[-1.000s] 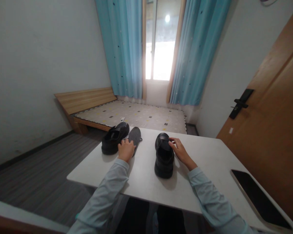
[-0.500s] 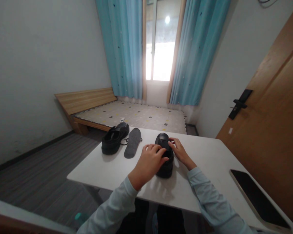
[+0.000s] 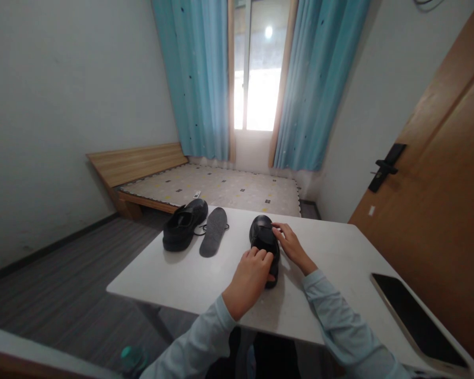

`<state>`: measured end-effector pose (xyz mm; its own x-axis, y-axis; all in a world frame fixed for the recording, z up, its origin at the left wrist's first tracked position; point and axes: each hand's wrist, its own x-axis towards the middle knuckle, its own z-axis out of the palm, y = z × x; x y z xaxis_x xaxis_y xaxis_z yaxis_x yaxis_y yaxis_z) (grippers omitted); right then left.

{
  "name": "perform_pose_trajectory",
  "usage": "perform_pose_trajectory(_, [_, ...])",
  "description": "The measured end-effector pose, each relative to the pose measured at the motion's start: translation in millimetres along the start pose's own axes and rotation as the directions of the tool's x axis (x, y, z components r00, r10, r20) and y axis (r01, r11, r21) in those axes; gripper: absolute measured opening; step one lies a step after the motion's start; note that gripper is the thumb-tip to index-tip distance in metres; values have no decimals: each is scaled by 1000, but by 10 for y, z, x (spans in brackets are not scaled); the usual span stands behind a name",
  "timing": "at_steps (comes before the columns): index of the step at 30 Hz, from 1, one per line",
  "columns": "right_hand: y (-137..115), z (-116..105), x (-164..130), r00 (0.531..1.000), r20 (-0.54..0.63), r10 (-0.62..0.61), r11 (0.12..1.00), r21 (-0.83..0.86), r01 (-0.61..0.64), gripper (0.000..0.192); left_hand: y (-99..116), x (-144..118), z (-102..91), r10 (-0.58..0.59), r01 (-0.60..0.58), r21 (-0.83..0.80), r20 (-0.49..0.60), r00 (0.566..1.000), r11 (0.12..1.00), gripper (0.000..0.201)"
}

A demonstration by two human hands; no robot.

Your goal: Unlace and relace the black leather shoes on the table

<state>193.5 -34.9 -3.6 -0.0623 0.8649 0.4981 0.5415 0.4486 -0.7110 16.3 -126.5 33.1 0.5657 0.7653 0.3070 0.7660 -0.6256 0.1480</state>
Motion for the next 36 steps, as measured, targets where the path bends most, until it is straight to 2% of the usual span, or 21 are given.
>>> perform_pose_trajectory(11, [10,-19,14,999,-53,-11,999,-42,8,37,-28,16,-173,-3,8,-63,71,997,998,27])
perform_pose_trajectory(16, [-13,-47,15,999,-35,-1,998,-55,-1,37,-162,31,-256,11,-6,-145,38,999,989,24])
perform_pose_trajectory(21, [-61,-76,-1,998,-55,-24,989,-149,16,38,-328,45,-414,-40,42,-237,15,999,970,20])
perform_pose_trajectory(29, [-47,-53,-16,1000,11,-29,954,-299,31,35,-407,-50,-527,-94,87,-231,-19,995,969,17])
perform_pose_trajectory(36, [-63,-43,-29,999,33,-31,946,-321,40,31,-620,-127,-699,-144,121,-201,-104,984,972,14])
